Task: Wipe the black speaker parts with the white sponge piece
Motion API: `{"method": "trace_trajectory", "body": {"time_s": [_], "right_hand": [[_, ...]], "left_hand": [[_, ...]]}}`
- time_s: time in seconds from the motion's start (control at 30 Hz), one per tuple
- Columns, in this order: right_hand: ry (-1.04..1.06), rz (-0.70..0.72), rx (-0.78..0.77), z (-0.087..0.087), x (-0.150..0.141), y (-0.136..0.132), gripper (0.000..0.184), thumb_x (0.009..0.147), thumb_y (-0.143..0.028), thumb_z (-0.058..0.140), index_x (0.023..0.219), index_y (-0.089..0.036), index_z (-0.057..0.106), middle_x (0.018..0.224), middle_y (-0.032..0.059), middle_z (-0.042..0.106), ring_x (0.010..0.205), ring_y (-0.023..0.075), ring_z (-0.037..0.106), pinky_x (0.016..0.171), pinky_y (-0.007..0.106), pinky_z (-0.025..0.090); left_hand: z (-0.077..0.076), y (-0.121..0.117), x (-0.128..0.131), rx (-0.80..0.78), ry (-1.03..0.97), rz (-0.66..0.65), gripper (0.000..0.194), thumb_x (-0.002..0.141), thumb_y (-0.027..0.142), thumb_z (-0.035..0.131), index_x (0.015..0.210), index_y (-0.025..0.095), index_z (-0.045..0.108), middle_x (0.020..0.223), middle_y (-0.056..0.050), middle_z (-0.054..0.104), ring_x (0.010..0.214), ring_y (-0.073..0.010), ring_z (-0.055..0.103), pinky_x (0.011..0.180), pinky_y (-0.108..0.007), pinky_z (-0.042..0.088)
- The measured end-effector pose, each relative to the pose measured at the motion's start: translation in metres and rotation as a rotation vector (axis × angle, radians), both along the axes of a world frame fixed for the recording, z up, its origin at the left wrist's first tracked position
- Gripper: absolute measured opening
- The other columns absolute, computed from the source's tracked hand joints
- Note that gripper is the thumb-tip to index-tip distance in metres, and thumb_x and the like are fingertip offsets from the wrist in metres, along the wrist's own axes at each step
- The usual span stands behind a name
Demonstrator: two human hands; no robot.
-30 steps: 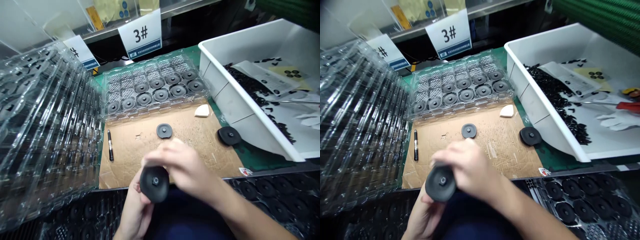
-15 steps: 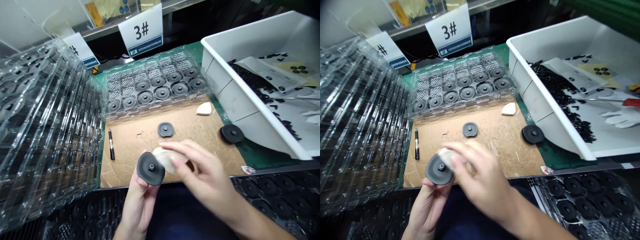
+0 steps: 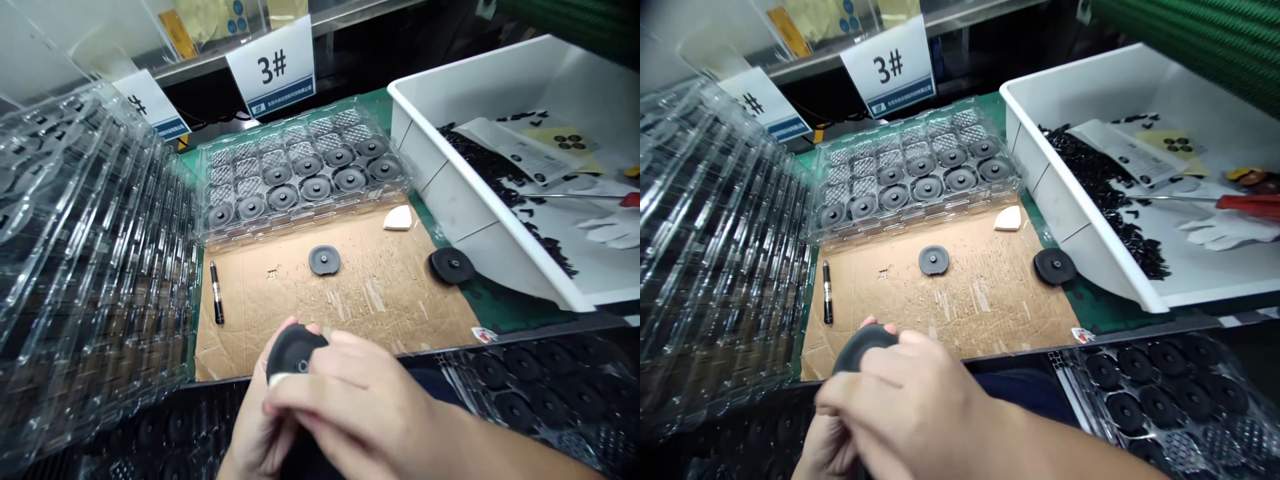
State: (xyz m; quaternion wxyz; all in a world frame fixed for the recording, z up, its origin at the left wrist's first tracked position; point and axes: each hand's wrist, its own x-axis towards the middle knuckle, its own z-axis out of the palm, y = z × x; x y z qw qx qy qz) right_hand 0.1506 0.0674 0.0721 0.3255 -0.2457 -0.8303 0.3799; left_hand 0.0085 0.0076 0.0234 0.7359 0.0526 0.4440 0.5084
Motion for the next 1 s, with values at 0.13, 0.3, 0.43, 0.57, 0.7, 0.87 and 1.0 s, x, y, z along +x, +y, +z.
{"method": "trace_trajectory", "body": {"time_s": [0.13,0.3,0.43,0.57,0.7,0.87,1.0], "right_hand": [[-0.171,-0.090,-0.120,0.003,0.025,-0.001,0.023,0.086,-0.008,0.045,0.099,-0.018,0.061,0.080,0.0005,0.064,0.070,0.0126,0.055,0.066,0.024,0.041],[-0.192,-0.164,0.220,0.007,0.016,0.009,0.027,0.091,-0.012,0.039,0.096,-0.019,0.065,0.069,0.0015,0.059,0.062,0.0148,0.047,0.060,0.029,0.033],[-0.049,-0.010,0.210,-0.001,0.010,0.027,0.029,0.090,-0.012,0.040,0.098,-0.020,0.066,0.073,0.0016,0.060,0.067,0.0142,0.048,0.065,0.030,0.036],[-0.041,-0.313,-0.073,-0.026,0.023,0.024,0.024,0.090,-0.014,0.044,0.103,-0.018,0.064,0.083,0.0040,0.063,0.076,0.0145,0.056,0.066,0.027,0.043],[-0.151,-0.354,-0.349,-0.065,0.035,0.000,0.024,0.091,-0.021,0.045,0.106,-0.022,0.063,0.085,0.0038,0.066,0.075,0.0145,0.061,0.063,0.025,0.049],[-0.241,-0.384,-0.421,-0.080,0.049,-0.007,0.024,0.090,-0.023,0.046,0.106,-0.021,0.063,0.094,0.0053,0.069,0.084,0.0184,0.064,0.071,0.031,0.052],[-0.062,-0.543,-0.238,-0.037,0.047,0.003,0.022,0.091,-0.023,0.047,0.109,-0.027,0.059,0.103,0.0020,0.067,0.088,0.0162,0.062,0.066,0.025,0.049]], "left_hand": [[-0.002,0.000,-0.005,0.054,-0.083,-0.018,0.055,0.052,0.034,0.081,0.104,0.033,0.066,0.111,0.002,0.069,0.108,-0.0175,0.058,0.091,-0.020,0.044],[-0.004,-0.003,-0.001,0.074,-0.102,-0.050,0.054,0.058,0.039,0.077,0.110,0.031,0.064,0.110,-0.001,0.069,0.112,-0.0229,0.056,0.098,-0.029,0.041],[0.006,-0.003,0.003,0.067,-0.080,-0.053,0.059,0.051,0.042,0.080,0.106,0.027,0.066,0.103,-0.003,0.070,0.101,-0.0264,0.061,0.089,-0.034,0.048],[0.009,-0.002,0.003,0.126,-0.289,-0.066,0.056,0.052,0.040,0.080,0.106,0.031,0.065,0.110,0.001,0.070,0.099,-0.0242,0.063,0.086,-0.034,0.050],[0.004,-0.001,0.000,0.149,-0.355,-0.073,0.056,0.055,0.038,0.078,0.109,0.031,0.064,0.113,0.001,0.068,0.103,-0.0235,0.062,0.089,-0.033,0.049],[0.006,0.003,0.001,0.131,-0.375,-0.107,0.056,0.054,0.037,0.079,0.107,0.031,0.064,0.112,0.001,0.069,0.102,-0.0228,0.063,0.088,-0.032,0.050],[0.007,0.001,0.006,0.105,-0.314,-0.115,0.057,0.052,0.040,0.079,0.107,0.029,0.065,0.109,-0.001,0.070,0.098,-0.0244,0.064,0.086,-0.033,0.051]]}}
